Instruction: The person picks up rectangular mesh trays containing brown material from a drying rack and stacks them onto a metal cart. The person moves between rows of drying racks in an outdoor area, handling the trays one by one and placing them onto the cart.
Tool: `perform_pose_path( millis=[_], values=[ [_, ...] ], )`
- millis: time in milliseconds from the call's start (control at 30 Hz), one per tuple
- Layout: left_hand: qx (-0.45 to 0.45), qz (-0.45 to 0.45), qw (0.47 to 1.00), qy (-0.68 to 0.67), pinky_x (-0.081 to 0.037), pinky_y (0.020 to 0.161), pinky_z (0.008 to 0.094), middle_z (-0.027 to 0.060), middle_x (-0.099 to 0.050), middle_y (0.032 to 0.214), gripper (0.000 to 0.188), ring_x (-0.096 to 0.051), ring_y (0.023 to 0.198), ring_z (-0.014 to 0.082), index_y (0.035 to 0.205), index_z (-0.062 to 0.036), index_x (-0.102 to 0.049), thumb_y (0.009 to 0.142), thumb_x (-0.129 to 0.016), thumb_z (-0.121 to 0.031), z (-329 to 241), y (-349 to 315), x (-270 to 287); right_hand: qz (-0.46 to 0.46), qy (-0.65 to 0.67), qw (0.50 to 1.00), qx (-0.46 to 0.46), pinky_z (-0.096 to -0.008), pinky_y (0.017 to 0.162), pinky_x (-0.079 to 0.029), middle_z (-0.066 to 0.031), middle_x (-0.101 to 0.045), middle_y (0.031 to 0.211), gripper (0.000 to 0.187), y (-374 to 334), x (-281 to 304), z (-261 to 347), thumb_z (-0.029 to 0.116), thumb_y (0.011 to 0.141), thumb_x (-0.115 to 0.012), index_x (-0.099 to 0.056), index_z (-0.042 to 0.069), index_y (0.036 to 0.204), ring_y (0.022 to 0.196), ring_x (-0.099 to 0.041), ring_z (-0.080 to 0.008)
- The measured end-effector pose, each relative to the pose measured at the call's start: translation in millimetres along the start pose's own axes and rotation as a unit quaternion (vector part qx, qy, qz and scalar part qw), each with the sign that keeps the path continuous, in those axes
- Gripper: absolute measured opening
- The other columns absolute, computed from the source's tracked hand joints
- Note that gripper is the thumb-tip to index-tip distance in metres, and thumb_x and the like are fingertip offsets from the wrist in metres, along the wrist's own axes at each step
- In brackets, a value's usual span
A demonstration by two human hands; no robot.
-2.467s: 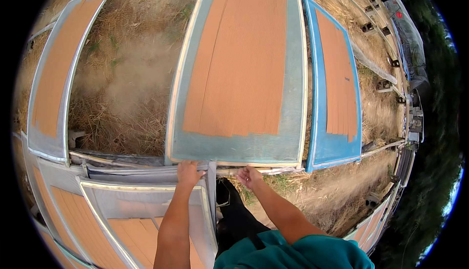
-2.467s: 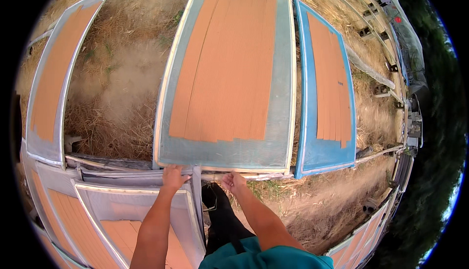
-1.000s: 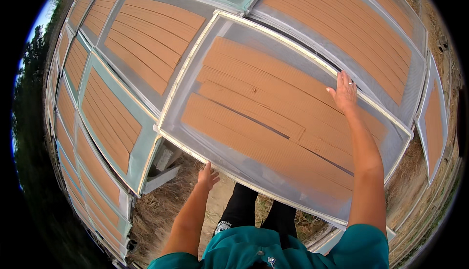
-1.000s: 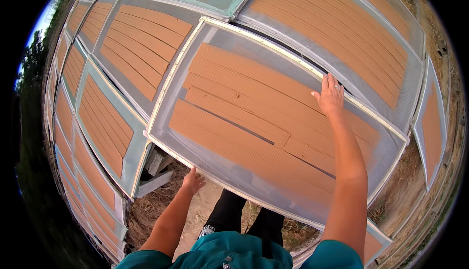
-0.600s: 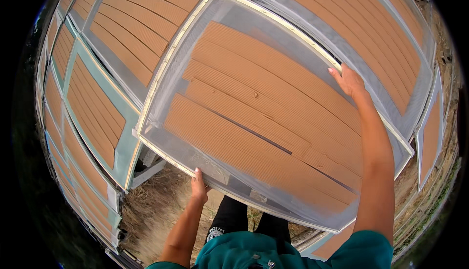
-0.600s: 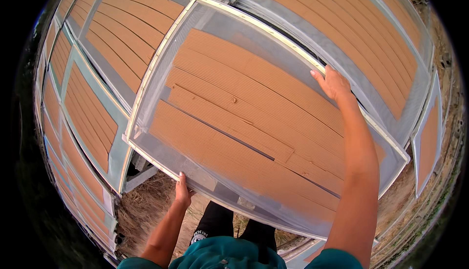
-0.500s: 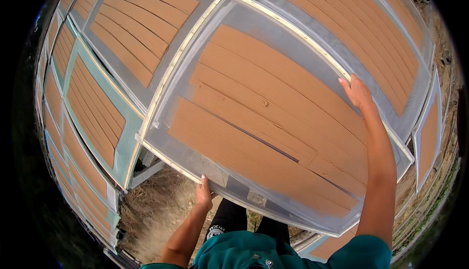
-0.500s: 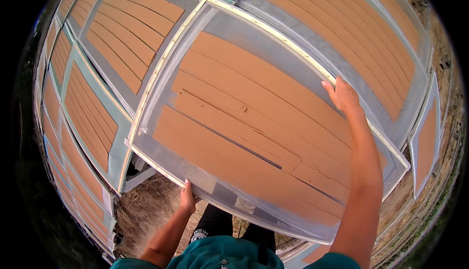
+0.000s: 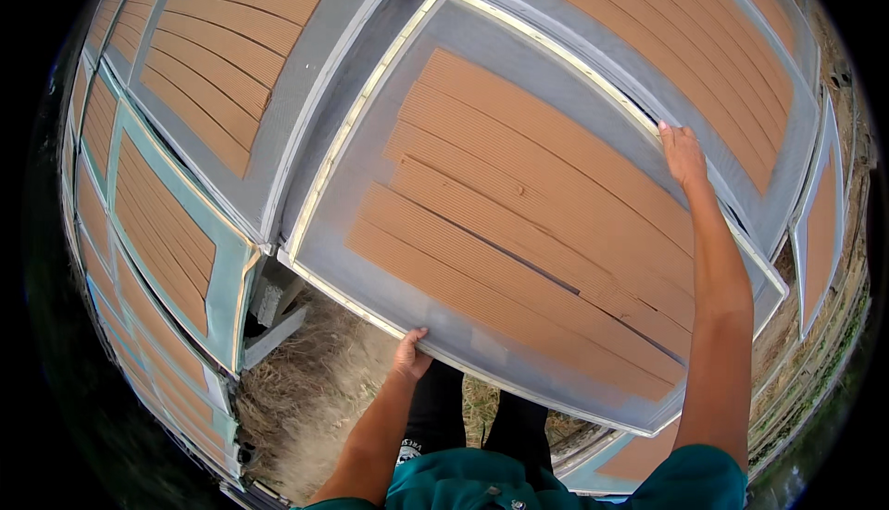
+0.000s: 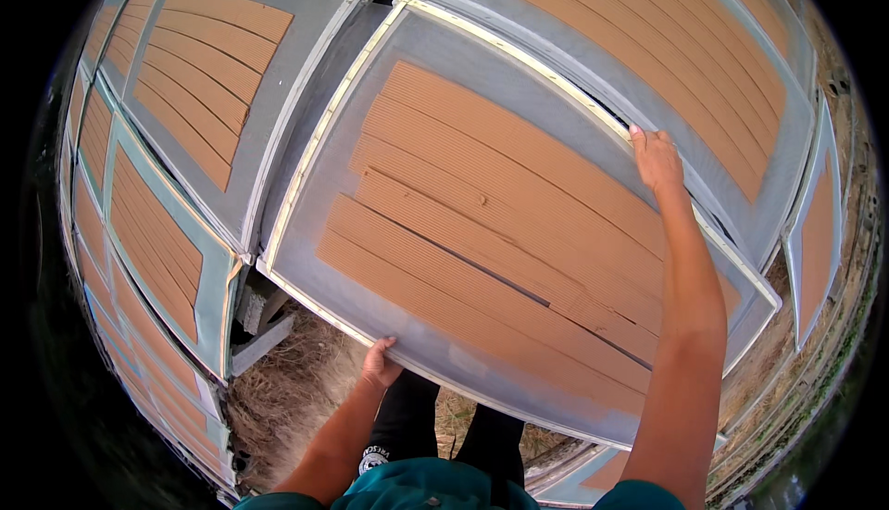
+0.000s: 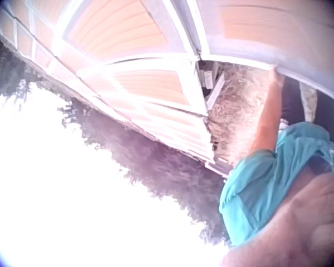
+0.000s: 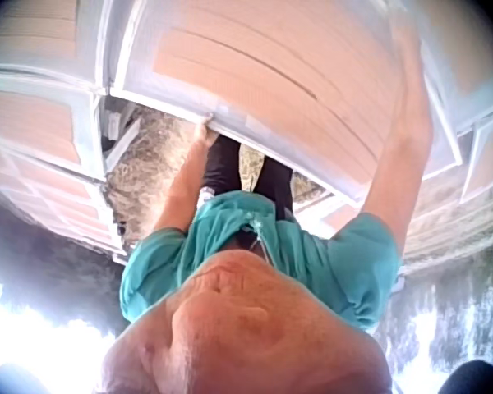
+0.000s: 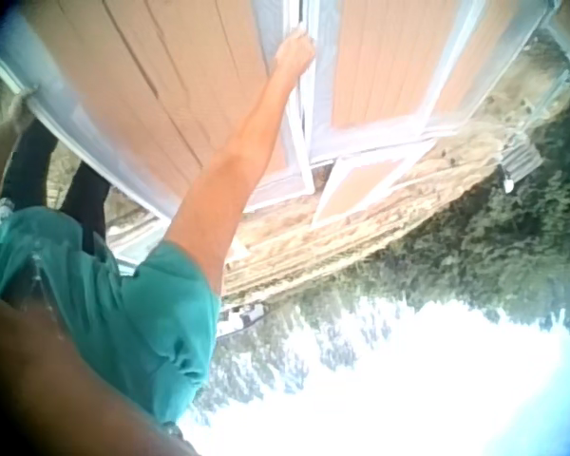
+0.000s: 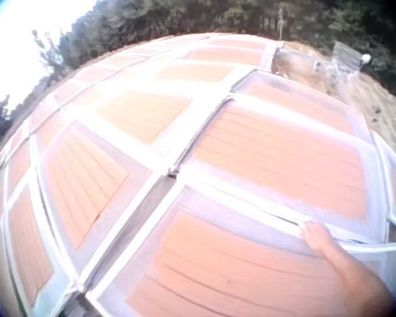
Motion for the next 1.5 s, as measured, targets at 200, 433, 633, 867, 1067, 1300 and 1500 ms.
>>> perform_pose_path(
  millis=[200, 433, 633, 867, 1067, 1300, 1500],
  values=[
    [-0.009, -0.026, 1.0, -0.004, -0.034, 0.088, 0.0395, 0.011, -0.051, 0.098, 0.047, -0.045, 0.094, 0.0286, 0.101, -0.0003, -0.046, 0.057, -0.052, -0.014, -4.1, -36.6, -15.7, -0.064, -0.064, 0.995, -0.047, -0.0418, 0.084, -0.038, -0.0179, -0.048, 0.106, 0.049, 7.1, -25.4, -20.4, 0.044, 0.085, -0.032, -0.053, 0.002, 0.098, 0.102, -0.045, -0.0345],
    [0.014, -0.097, 0.994, 0.048, -0.032, 0.089, 0.0389, 0.0099, -0.051, 0.096, 0.043, -0.045, 0.092, 0.0288, 0.097, -0.003, -0.047, 0.055, -0.05, -0.014, -12.8, -49.8, -18.3, -0.073, -0.043, 0.995, -0.052, -0.0398, 0.078, -0.042, -0.0149, -0.053, 0.097, 0.046, -8.4, -31.6, -35.7, 0.042, 0.085, -0.035, -0.057, 0.001, 0.09, 0.095, -0.05, -0.0303],
    [0.023, -0.038, 0.997, 0.06, -0.036, 0.084, 0.0402, 0.0082, -0.052, 0.094, 0.046, -0.046, 0.091, 0.0283, 0.097, -0.0064, -0.049, 0.053, -0.049, -0.018, -3.4, -53.9, -18.0, -0.116, 0.003, 0.993, -0.021, -0.039, 0.08, -0.039, -0.0122, -0.054, 0.097, 0.044, -11.8, -43.9, -43.0, 0.039, 0.086, -0.033, -0.057, 0.002, 0.093, 0.091, -0.051, -0.0269],
    [-0.002, -0.108, 0.987, 0.12, -0.039, 0.081, 0.0519, 0.0128, -0.05, 0.098, 0.051, -0.046, 0.094, 0.0331, 0.101, -0.0079, -0.047, 0.051, -0.052, -0.014, -15.7, -95.7, -20.4, 0.177, 0.157, 0.968, -0.081, -0.0401, 0.083, -0.038, -0.0144, -0.055, 0.106, 0.056, 10.0, -74.0, -60.1, 0.04, 0.086, -0.019, -0.059, 0.001, 0.093, 0.099, -0.051, -0.0285],
    [0.047, -0.107, 0.988, 0.1, -0.035, 0.088, 0.0523, 0.0135, -0.049, 0.095, 0.044, -0.043, 0.097, 0.0325, 0.095, -0.0072, -0.048, 0.052, -0.05, -0.013, -27.7, -81.5, -2.7, 0.146, 0.114, 0.979, -0.087, -0.0417, 0.083, -0.037, -0.0162, -0.056, 0.1, 0.055, 0.5, -48.8, -50.4, 0.037, 0.086, -0.017, -0.059, 0.0, 0.089, 0.095, -0.051, -0.0313],
    [0.065, -0.049, 0.991, 0.105, -0.034, 0.086, 0.0568, 0.0167, -0.047, 0.099, 0.062, -0.042, 0.099, 0.0358, 0.11, -0.0056, -0.038, 0.051, -0.052, -0.019, -26.9, -117.5, -24.4, 0.129, 0.064, 0.985, -0.095, -0.0406, 0.085, -0.036, -0.0166, -0.055, 0.103, 0.053, -23.9, 71.2, -22.8, 0.038, 0.084, -0.023, -0.058, 0.0, 0.096, 0.098, -0.051, -0.0293],
    [0.123, 0.006, 0.985, 0.123, -0.032, 0.087, 0.0504, 0.0232, -0.044, 0.112, 0.063, -0.042, 0.099, 0.0396, 0.112, 0.0028, -0.039, 0.055, -0.047, -0.024, -7.7, -169.2, -26.7, 0.111, 0.02, 0.987, -0.118, -0.0415, 0.086, -0.036, -0.0194, -0.052, 0.107, 0.053, -75.5, 144.5, -32.2, 0.037, 0.081, -0.024, -0.057, -0.002, 0.097, 0.101, -0.048, -0.0343]
  ],
)
Point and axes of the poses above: each hand's wrist, its own y-axis towards the middle knuckle, its own x-axis out of the back of the hand, z = x × y, the point moved 3 cm from there along y, towards the middle knuckle
